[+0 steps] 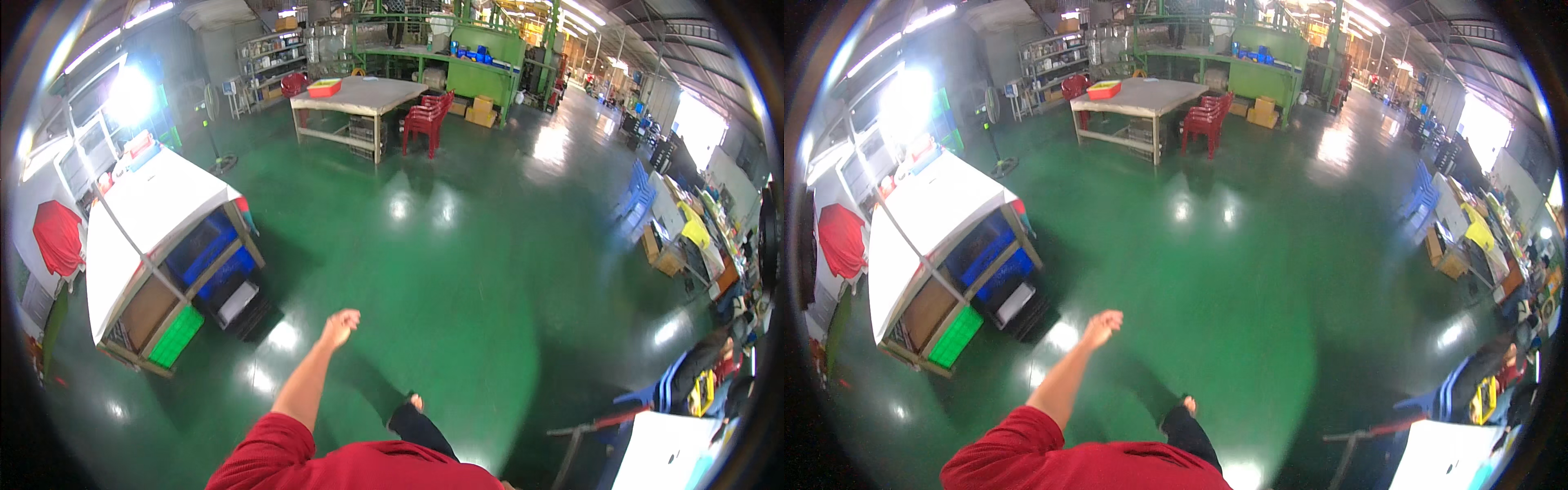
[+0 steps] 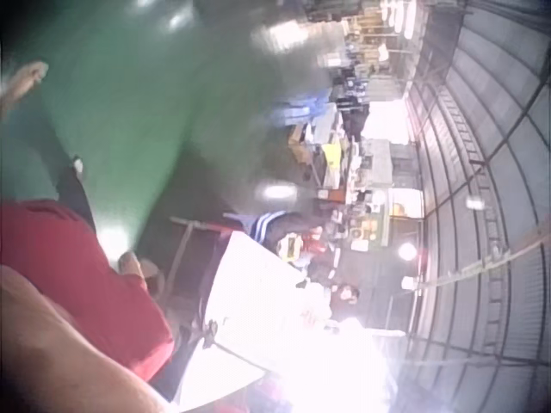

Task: The person sorts through a pile of plastic buckles on a table, places them into a blue basket, and then hangs them onto a metal rack in an industrial workspace.

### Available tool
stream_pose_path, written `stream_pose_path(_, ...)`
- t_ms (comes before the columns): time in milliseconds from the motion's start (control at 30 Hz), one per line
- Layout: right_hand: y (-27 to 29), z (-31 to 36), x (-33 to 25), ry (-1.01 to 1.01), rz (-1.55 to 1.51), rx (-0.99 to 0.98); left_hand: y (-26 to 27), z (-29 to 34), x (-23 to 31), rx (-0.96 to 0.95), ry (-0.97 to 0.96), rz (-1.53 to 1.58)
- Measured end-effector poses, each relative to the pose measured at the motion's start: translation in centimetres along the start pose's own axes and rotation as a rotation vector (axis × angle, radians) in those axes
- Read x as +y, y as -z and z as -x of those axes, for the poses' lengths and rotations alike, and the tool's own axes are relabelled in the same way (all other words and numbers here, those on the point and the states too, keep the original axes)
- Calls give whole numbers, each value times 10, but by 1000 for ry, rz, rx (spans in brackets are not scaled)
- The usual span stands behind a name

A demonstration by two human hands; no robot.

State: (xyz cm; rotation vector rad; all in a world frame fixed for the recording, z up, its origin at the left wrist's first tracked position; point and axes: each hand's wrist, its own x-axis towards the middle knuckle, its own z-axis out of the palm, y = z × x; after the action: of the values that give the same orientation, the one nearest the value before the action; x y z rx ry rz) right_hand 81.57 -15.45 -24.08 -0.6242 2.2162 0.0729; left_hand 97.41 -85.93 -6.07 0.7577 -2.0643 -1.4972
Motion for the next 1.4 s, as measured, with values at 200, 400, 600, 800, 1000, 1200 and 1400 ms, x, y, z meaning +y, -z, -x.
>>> stream_pose_path(200, 224, -168, -93, -18, -160, 268, -16, 15, -121, -818, 663, -821)
stream_pose_path(400, 548, -340, -244, 205, -548, 585, 104, 10, -207, -834, 965, -849)
stream_pose_path(600, 634, -472, -259, 218, -296, 484, 28, -375, -223, -1078, 532, -1419)
stream_pose_path(800, 623, -510, -129, -236, -481, 352, -256, -864, -52, -446, 89, -813)
stream_pose_path(1000, 664, -594, -33, -617, -514, -302, -462, -1091, 67, -503, 1, -241)
stream_pose_path(1200, 907, -836, 35, -541, -416, 177, -480, -1152, -47, -1078, 134, -945)
stream_pose_path(1400, 1309, -1064, -57, 73, -472, 730, -376, -1192, -132, -969, 844, -944)
